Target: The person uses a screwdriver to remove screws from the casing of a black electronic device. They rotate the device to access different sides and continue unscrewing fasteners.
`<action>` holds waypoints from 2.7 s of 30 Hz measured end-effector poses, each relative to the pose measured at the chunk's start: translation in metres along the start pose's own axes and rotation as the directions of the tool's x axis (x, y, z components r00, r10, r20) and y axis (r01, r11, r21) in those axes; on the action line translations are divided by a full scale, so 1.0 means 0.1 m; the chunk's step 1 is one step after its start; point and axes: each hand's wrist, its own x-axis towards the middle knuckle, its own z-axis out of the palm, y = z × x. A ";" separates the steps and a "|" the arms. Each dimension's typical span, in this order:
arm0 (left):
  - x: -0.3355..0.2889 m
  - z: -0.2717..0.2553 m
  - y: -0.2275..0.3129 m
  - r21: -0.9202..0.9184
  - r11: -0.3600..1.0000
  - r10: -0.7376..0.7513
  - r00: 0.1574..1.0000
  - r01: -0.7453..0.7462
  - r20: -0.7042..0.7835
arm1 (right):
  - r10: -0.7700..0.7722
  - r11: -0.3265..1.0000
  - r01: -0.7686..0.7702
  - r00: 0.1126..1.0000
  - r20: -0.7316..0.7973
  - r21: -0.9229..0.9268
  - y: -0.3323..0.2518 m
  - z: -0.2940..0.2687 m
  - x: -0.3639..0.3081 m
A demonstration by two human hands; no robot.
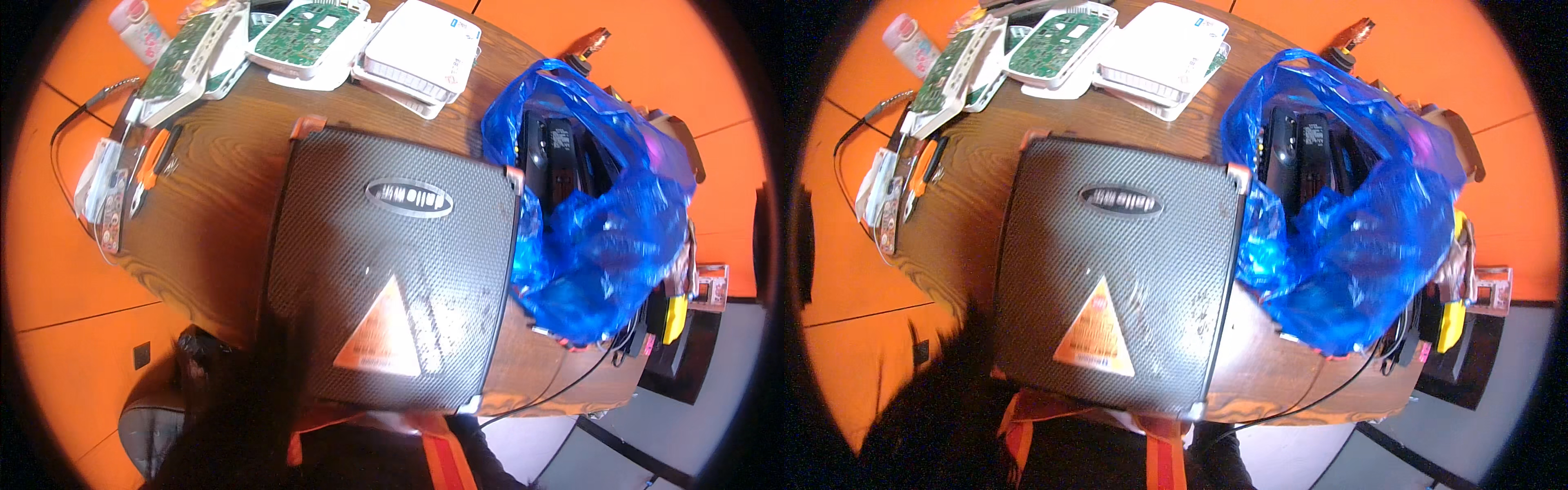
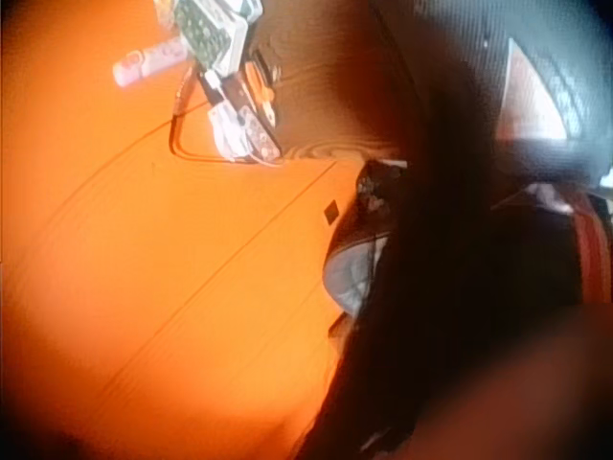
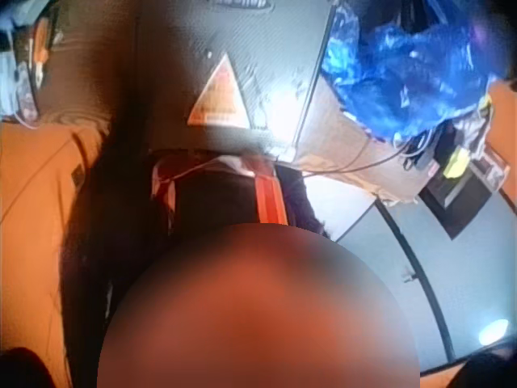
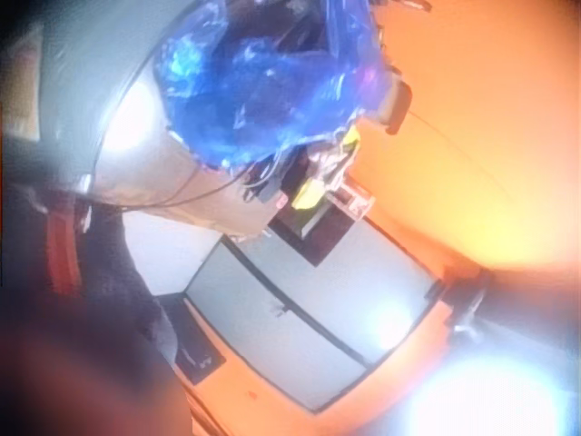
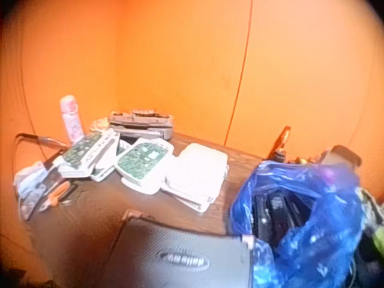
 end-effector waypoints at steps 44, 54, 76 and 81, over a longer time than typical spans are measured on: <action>-3.78 1.24 1.93 -0.875 0.002 0.806 -0.517 -0.485 0.288 | 0.345 0.094 0.926 -0.376 -0.860 -0.367 -0.95 -1.70 -2.13; -3.16 0.82 1.85 -0.554 -0.126 0.970 0.015 -0.823 -0.242 | -0.142 0.017 0.862 -0.499 -0.855 -0.506 -1.78 -1.35 -2.71; -3.24 0.75 2.16 -0.480 -0.302 0.948 -0.314 -0.823 -0.057 | -0.641 -0.204 0.910 -0.402 -0.653 -0.360 -2.52 -1.43 -3.83; -3.31 0.63 2.18 -0.427 -0.368 0.927 -0.360 -0.826 -0.103 | -0.691 0.108 0.909 -0.223 -0.688 -0.403 -2.57 -1.31 -4.30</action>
